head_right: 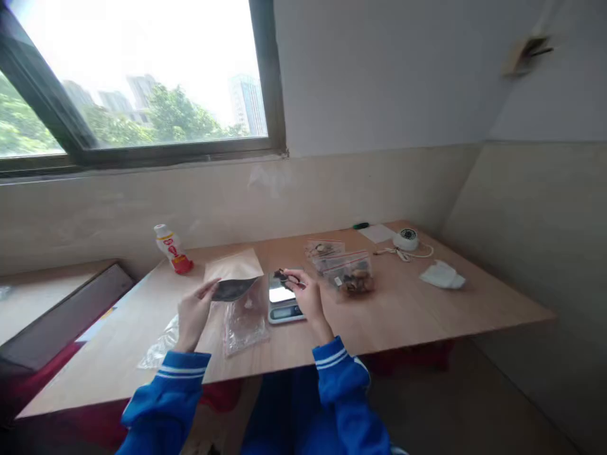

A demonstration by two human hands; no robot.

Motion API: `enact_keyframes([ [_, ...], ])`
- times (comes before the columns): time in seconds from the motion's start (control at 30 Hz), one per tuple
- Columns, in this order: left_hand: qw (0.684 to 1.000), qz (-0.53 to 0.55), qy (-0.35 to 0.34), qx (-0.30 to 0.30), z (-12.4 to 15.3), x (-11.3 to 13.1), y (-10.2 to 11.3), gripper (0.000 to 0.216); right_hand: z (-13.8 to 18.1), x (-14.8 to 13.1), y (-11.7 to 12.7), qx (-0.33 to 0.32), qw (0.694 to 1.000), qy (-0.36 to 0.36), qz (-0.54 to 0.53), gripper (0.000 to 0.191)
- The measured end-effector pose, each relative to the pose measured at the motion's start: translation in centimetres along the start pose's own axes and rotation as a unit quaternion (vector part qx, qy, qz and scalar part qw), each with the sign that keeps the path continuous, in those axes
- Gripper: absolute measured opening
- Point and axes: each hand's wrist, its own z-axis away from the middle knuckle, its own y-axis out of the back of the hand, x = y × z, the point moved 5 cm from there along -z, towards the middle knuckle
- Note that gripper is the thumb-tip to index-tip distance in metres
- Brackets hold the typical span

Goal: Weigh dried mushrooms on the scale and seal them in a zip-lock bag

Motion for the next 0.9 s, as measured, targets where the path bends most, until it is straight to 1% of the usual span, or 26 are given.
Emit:
enact_keyframes([
  [0.1,1.0,0.011,0.011,0.025,0.9,-1.6,-1.7,0.031,-1.2,1.1,-0.1,-0.008,0.997,0.027,0.069,0.024],
  [0.2,0.999,0.028,-0.005,0.036,2.0,-3.4,-3.2,0.031,-2.0,2.4,-0.7,-0.043,0.985,0.068,0.152,0.026],
  [0.3,0.997,0.052,-0.04,0.047,2.9,-4.9,-4.1,0.031,-2.2,3.6,-1.3,-0.083,0.97,0.086,0.211,0.027],
  [0.37,0.995,0.062,-0.049,0.056,3.2,-5.6,-4.2,0.031,-2.0,3.9,-1.5,-0.1,0.966,0.087,0.223,0.03],
  [0.47,0.994,0.072,-0.055,0.06,3.1,-5.8,-4.1,0.031,-1.8,3.5,-1.3,-0.107,0.967,0.086,0.217,0.036],
  [0.5,0.994,0.073,-0.056,0.059,3.1,-5.7,-4.1,0.031,-1.8,3.3,-1.0,-0.096,0.968,0.087,0.216,0.038],
  [0.63,0.994,0.076,-0.057,0.059,3.1,-5.6,-4.0,0.03,-1.8,2.7,0.7,-0.019,0.97,0.09,0.226,0.044],
  [0.7,0.993,0.08,-0.057,0.061,3.2,-5.7,-4.0,0.03,-1.6,2.8,1.3,-0.004,0.97,0.083,0.23,0.048],
  [0.77,0.993,0.085,-0.056,0.062,3.3,-5.7,-4.0,0.03,-1.2,3.0,1.4,-0.014,0.967,0.078,0.243,0.05],
  [0.9,0.992,0.095,-0.053,0.062,3.4,-5.5,-3.9,0.03,-0.7,3.4,0.7,-0.072,0.948,0.093,0.297,0.049],
])
